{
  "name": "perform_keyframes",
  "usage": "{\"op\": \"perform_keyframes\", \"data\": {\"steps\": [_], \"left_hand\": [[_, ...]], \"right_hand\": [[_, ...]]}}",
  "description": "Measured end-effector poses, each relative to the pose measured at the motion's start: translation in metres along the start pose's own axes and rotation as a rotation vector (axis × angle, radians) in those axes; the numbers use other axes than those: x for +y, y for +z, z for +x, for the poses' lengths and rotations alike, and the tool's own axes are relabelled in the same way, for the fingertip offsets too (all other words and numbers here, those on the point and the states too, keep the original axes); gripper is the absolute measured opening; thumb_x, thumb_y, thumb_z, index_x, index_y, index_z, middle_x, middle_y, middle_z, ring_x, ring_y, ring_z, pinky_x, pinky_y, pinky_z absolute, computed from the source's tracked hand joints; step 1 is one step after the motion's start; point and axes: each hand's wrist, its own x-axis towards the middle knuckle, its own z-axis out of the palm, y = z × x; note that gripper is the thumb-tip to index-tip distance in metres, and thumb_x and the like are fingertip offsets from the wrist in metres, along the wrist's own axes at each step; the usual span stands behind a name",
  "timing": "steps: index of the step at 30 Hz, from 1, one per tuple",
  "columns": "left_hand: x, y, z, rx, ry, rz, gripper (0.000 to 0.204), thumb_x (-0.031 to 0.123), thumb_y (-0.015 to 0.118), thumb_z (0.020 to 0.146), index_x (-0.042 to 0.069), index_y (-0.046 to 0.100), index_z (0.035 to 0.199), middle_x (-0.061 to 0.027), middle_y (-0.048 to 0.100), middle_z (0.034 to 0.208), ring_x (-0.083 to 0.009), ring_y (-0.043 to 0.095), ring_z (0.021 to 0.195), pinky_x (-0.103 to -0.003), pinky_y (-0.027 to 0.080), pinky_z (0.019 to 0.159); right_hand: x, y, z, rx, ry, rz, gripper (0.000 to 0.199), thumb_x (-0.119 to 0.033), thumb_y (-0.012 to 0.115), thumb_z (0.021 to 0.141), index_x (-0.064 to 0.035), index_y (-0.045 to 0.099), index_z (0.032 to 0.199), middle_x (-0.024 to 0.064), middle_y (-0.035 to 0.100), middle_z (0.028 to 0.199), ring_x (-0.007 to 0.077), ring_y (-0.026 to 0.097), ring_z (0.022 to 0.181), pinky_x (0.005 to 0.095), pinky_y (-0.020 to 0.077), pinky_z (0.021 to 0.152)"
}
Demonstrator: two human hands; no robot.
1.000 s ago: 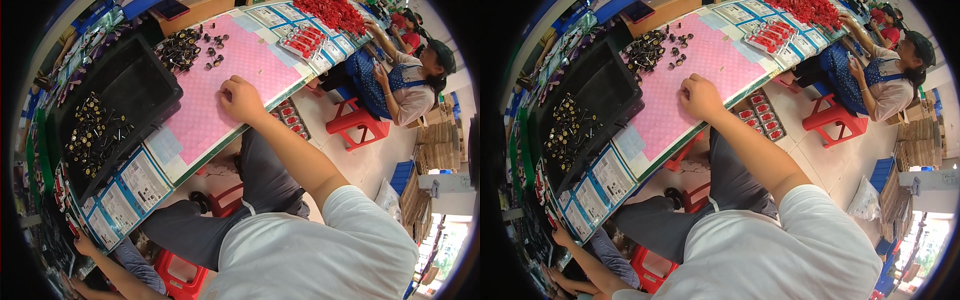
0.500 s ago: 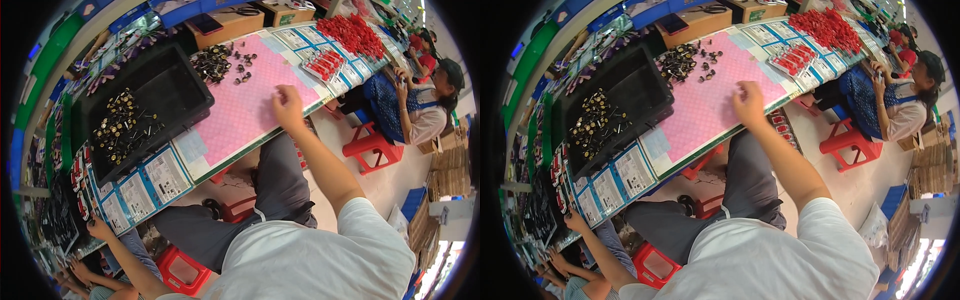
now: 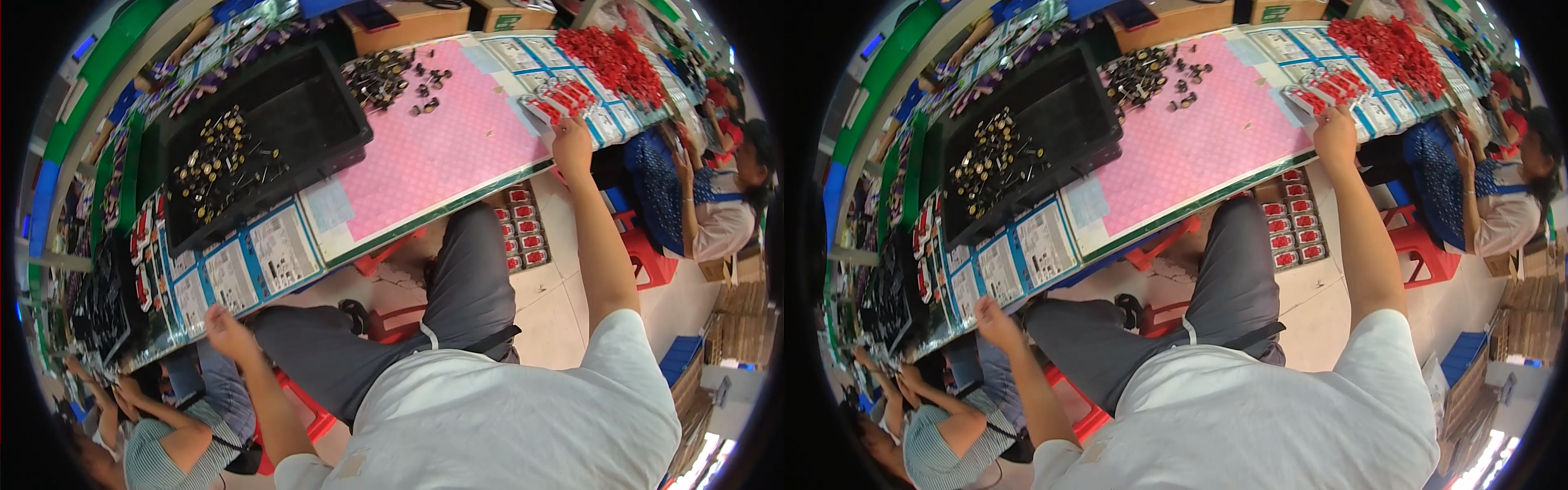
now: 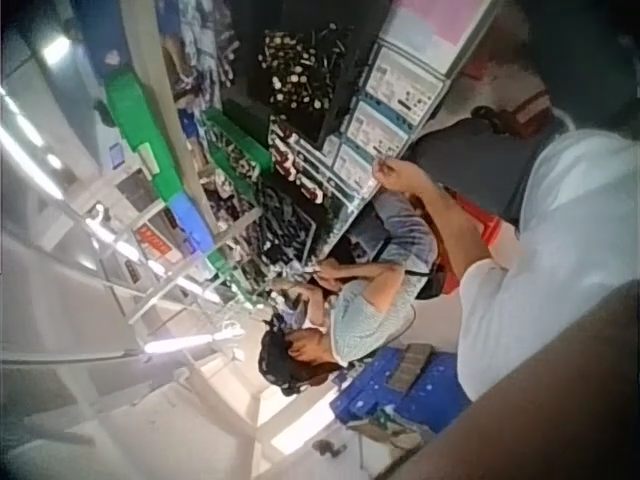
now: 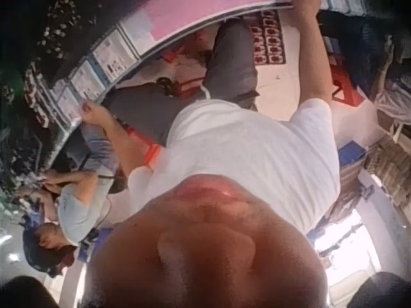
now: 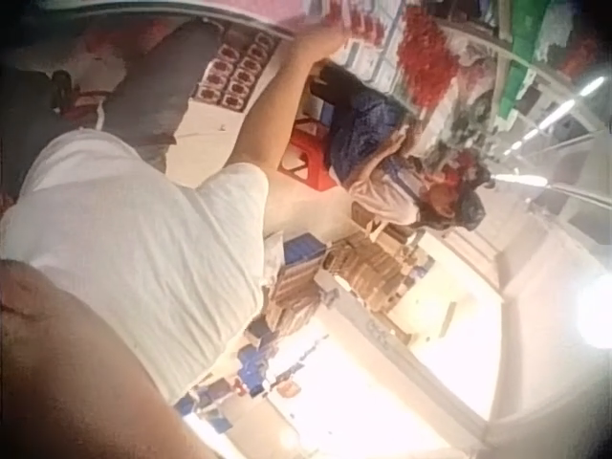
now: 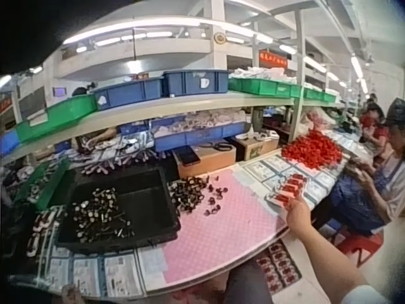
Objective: The person assembles toy cars by attaching wheel axles into toy car bodies by hand and placing the assembled cars onto the table.
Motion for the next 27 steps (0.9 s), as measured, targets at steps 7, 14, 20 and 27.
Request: {"op": "perform_keyframes", "data": {"steps": [7,14,20,27], "left_hand": [[0.168,0.089,-0.141,-1.088,-0.507,-0.762,0.061,0.028,0.060,0.101,0.005,0.033,0.151,-0.0120,0.060,0.129,-0.0111,0.061,0.083,-0.022,0.047,0.065],[0.186,0.103,-0.132,-0.937,-0.563,-0.856,0.020,0.020,0.056,0.101,0.004,0.056,0.113,-0.0115,0.068,0.104,-0.0078,0.060,0.062,-0.019,0.046,0.047],[0.163,0.092,-0.145,-1.040,-0.670,-0.784,0.028,0.021,0.055,0.100,0.007,0.049,0.124,-0.0172,0.064,0.118,-0.0137,0.066,0.073,-0.021,0.049,0.049],[0.150,0.094,-0.156,-1.033,-0.616,-0.817,0.031,0.021,0.054,0.102,0.006,0.048,0.129,-0.0138,0.064,0.114,-0.0184,0.068,0.079,-0.025,0.048,0.055]], "right_hand": [[-0.197,-0.068,-0.116,-0.442,-0.194,0.787,0.006,-0.005,0.071,0.087,-0.0010,0.066,0.086,0.0097,0.063,0.089,0.0228,0.062,0.086,0.0306,0.0488,0.074],[-0.213,0.025,-0.051,-0.169,-0.386,0.682,0.020,-0.004,0.071,0.082,-0.0012,0.068,0.101,0.0140,0.066,0.096,0.0316,0.065,0.088,0.0363,0.0522,0.081],[-0.154,0.132,0.014,-0.162,-0.338,0.398,0.023,-0.012,0.078,0.077,-0.0060,0.076,0.099,0.0134,0.067,0.105,0.0330,0.067,0.093,0.0395,0.0547,0.083],[-0.157,0.126,0.011,-0.046,-0.249,0.623,0.019,-0.015,0.077,0.084,-0.0032,0.072,0.098,0.0130,0.061,0.124,0.0269,0.066,0.098,0.0344,0.0572,0.076]]}}
